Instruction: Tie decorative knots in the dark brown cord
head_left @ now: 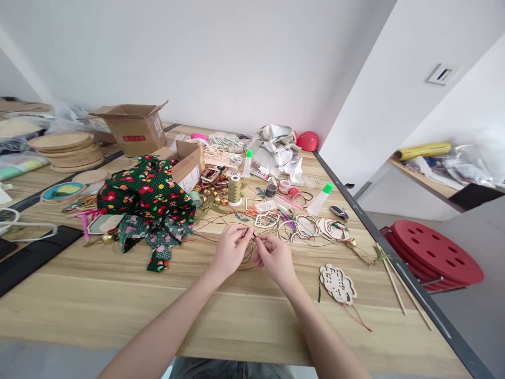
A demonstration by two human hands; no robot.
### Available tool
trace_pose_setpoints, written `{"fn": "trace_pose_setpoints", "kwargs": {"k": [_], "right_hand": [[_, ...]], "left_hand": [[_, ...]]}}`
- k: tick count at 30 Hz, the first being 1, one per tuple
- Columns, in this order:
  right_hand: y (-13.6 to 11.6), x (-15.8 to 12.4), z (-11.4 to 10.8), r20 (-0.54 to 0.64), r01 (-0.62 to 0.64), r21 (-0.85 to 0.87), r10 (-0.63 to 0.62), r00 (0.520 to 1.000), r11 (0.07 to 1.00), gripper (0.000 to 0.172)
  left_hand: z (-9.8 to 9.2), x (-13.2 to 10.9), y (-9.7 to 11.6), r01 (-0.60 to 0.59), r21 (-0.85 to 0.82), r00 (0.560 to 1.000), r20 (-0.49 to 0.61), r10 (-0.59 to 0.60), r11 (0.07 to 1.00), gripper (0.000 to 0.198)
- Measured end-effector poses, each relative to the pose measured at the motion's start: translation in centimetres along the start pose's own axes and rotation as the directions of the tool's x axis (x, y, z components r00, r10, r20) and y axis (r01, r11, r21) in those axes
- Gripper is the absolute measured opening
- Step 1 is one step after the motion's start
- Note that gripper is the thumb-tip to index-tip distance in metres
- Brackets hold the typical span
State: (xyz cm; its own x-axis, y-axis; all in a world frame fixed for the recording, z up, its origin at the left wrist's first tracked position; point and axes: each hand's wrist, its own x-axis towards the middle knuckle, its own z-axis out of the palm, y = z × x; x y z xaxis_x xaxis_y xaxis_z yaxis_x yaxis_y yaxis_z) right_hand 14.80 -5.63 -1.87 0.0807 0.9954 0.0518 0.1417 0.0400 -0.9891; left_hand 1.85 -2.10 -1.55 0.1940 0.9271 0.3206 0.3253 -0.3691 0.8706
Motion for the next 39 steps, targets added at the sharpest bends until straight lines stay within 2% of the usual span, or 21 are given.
{"fn": "trace_pose_setpoints", "kwargs": {"k": [3,7,11,15,21,27,32,39], "right_hand": [[0.3,-0.1,0.0,-0.035,0.088,-0.163,-0.094,0.995,0.983,0.029],[0.0,-0.3,0.0,-0.003,0.178,-0.315,-0.189,0.982,0.932,0.026],[-0.4,-0.5,0.0,0.012,0.160,-0.258,-0.162,0.987,0.953,0.028],[-0.4,-0.5,-0.1,0.010,0.132,-0.213,-0.132,0.991,0.968,0.028],[0.0,-0.4,-0.1,0.027,0.130,-0.222,-0.128,0.991,0.966,0.026],[-0.1,-0.4,-0.2,0.027,0.098,-0.222,-0.094,0.995,0.970,0.029],[-0.6,-0.6,-0.1,0.015,0.104,-0.215,-0.103,0.995,0.971,0.033],[-0.7,-0.9,0.3,0.004,0.071,-0.158,-0.071,0.997,0.985,0.034]], "left_hand": [[0.5,-0.3,0.0,-0.006,0.022,0.998,0.058,0.005,1.000,0.028],[0.9,-0.6,-0.1,0.033,0.082,0.999,0.035,-0.036,0.996,0.027],[0.5,-0.4,0.0,0.119,0.050,0.991,0.061,-0.122,0.992,0.028],[0.3,-0.2,0.0,0.153,-0.071,0.987,0.061,-0.148,0.986,0.029],[0.4,0.0,0.1,0.205,-0.255,0.978,0.081,-0.190,0.945,0.032],[0.4,-0.1,0.6,0.256,-0.332,0.967,0.084,-0.242,0.908,0.034],[0.4,-0.3,0.9,0.328,-0.405,0.945,0.149,-0.293,0.853,0.042],[0.5,-0.4,1.1,0.329,-0.465,0.944,0.187,-0.272,0.822,0.040]]}}
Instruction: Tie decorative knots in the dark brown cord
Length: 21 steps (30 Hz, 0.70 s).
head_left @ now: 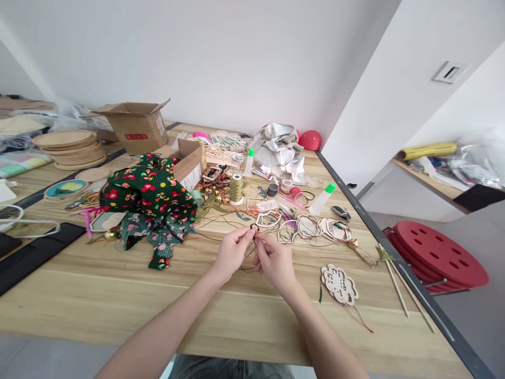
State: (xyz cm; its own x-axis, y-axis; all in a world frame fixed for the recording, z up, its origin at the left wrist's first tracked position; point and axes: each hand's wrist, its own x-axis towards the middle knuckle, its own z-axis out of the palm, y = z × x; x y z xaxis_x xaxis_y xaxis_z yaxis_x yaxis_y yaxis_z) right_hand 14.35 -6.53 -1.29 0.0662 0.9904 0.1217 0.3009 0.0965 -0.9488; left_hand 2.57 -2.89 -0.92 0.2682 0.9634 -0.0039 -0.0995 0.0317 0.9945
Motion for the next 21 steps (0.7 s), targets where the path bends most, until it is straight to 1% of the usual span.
{"fn": "trace_pose_setpoints", "kwargs": {"k": [3,11,17,21], "right_hand": [[0.05,-0.08,0.04,-0.002,-0.003,0.007,0.003,1.000,1.000,0.033],[0.18,-0.03,0.02,-0.001,-0.025,0.038,0.025,1.000,0.999,0.031],[0.11,0.41,-0.39,0.017,-0.070,0.118,0.069,0.997,0.990,0.035],[0.17,0.50,-0.50,0.017,-0.079,0.109,0.078,0.997,0.991,0.035]], "left_hand": [[0.02,-0.02,-0.05,-0.013,0.001,1.000,0.017,0.013,1.000,0.038],[0.01,0.00,-0.09,-0.025,0.013,0.999,0.024,0.024,1.000,0.038],[-0.23,0.24,-0.04,0.024,-0.018,1.000,0.013,-0.023,1.000,0.043],[-0.24,0.25,0.15,0.047,-0.048,0.999,0.013,-0.046,0.998,0.045]]}}
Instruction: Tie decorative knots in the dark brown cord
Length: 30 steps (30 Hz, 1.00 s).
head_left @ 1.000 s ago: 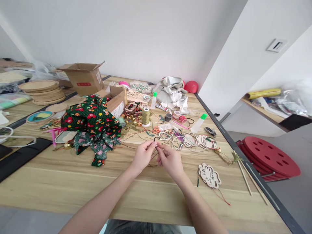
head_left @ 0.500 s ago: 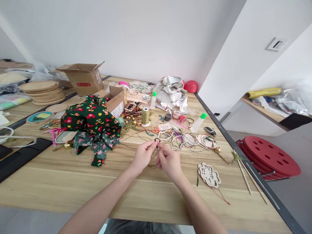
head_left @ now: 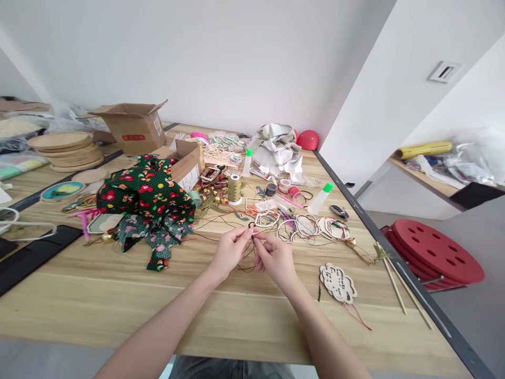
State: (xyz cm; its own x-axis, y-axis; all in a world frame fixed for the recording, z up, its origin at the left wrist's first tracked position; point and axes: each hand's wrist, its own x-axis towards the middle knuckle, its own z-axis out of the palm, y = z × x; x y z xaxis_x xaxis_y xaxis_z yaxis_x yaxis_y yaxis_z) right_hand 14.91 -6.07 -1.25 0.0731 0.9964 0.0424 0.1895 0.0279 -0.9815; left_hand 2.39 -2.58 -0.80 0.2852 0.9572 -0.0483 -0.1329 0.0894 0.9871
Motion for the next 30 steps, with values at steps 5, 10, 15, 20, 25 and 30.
{"fn": "trace_pose_setpoints", "kwargs": {"k": [5,10,15,20,25,30], "right_hand": [[0.2,0.0,0.1,-0.021,0.022,-0.049,-0.023,1.000,0.999,0.032],[-0.1,0.2,-0.5,-0.068,0.106,0.004,-0.105,0.992,0.994,0.026],[-0.8,0.6,-1.9,-0.159,0.205,0.242,-0.170,0.973,0.948,0.031],[-1.5,0.8,-2.9,0.021,-0.030,0.823,0.021,1.000,0.567,0.031],[-1.6,0.9,-3.0,0.095,-0.100,0.976,0.033,0.995,0.192,0.016],[-1.3,0.7,-2.3,0.091,-0.089,0.969,0.003,0.996,0.231,0.015]], "left_hand": [[0.0,0.0,0.0,-0.005,0.034,0.999,-0.032,0.006,0.999,0.043],[-0.5,0.5,-0.3,-0.101,0.206,0.992,-0.059,0.116,0.973,0.036],[-0.8,0.7,-0.8,-0.174,0.370,0.985,0.045,0.169,0.913,0.035],[-0.7,0.5,-0.5,-0.110,0.306,0.994,0.018,0.109,0.946,0.047],[-1.0,0.2,0.8,-0.090,-0.197,0.993,0.052,0.102,0.976,0.028],[-1.4,-0.3,1.8,0.172,-0.718,0.959,0.278,0.052,0.674,0.033]]}}
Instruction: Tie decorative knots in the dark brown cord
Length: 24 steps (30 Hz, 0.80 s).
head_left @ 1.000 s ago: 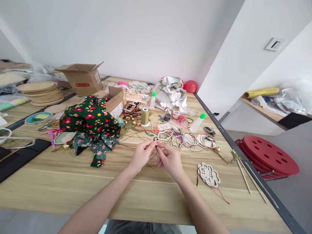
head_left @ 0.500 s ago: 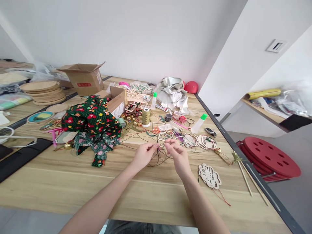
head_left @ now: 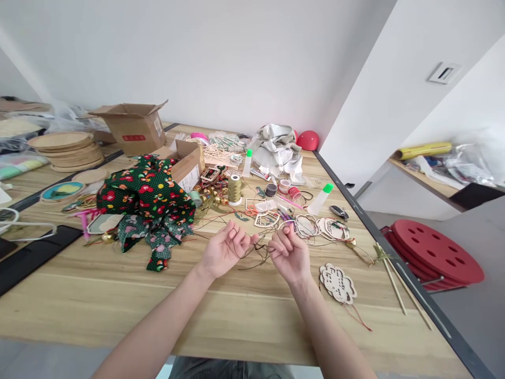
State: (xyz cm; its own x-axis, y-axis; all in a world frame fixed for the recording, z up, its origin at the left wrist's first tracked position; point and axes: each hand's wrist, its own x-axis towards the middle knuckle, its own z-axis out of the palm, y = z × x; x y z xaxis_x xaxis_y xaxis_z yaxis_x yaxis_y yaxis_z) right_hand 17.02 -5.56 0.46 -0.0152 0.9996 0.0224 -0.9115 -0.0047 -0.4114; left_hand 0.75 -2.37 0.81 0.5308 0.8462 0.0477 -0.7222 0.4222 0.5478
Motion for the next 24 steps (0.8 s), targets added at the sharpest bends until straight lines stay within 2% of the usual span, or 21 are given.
{"fn": "trace_pose_setpoints", "kwargs": {"k": [3,10,13,15,17,20,22,24], "right_hand": [[0.0,0.1,-0.3,-0.022,0.051,-0.020,-0.051,0.998,0.999,0.017],[-0.7,0.6,-0.6,-0.047,0.086,-0.153,-0.094,0.994,0.985,0.024],[-0.6,0.5,-0.6,-0.014,0.071,-0.195,-0.075,0.997,0.978,0.022],[-0.4,0.5,-0.6,0.001,0.054,-0.231,-0.056,0.998,0.972,0.021],[-0.2,0.4,-0.5,0.002,0.045,-0.273,-0.046,0.999,0.961,0.022],[0.1,0.3,-0.3,-0.004,0.051,-0.332,-0.055,0.998,0.942,0.024],[0.4,0.2,-0.1,0.001,0.054,-0.356,-0.058,0.998,0.933,0.026],[0.5,0.1,0.0,0.019,0.055,-0.366,-0.052,0.998,0.929,0.027]], "left_hand": [[-0.1,-0.1,0.0,-0.031,-0.033,0.999,0.020,0.031,0.999,0.035],[-0.4,0.3,0.7,-0.178,0.177,0.984,0.018,0.178,0.968,0.037],[-0.4,0.4,0.9,-0.175,0.282,0.983,-0.005,0.183,0.943,0.040],[-0.4,0.3,0.6,-0.145,0.424,0.985,-0.022,0.170,0.894,0.042],[-0.3,0.2,0.2,-0.104,0.625,0.988,-0.023,0.151,0.774,0.040],[0.1,0.0,-0.6,-0.077,0.889,0.989,0.011,0.146,0.452,0.030],[0.4,-0.2,-1.0,-0.096,0.969,0.984,0.059,0.165,0.228,0.025],[0.5,-0.3,-1.3,-0.128,0.990,0.976,0.115,0.185,0.057,0.027]]}}
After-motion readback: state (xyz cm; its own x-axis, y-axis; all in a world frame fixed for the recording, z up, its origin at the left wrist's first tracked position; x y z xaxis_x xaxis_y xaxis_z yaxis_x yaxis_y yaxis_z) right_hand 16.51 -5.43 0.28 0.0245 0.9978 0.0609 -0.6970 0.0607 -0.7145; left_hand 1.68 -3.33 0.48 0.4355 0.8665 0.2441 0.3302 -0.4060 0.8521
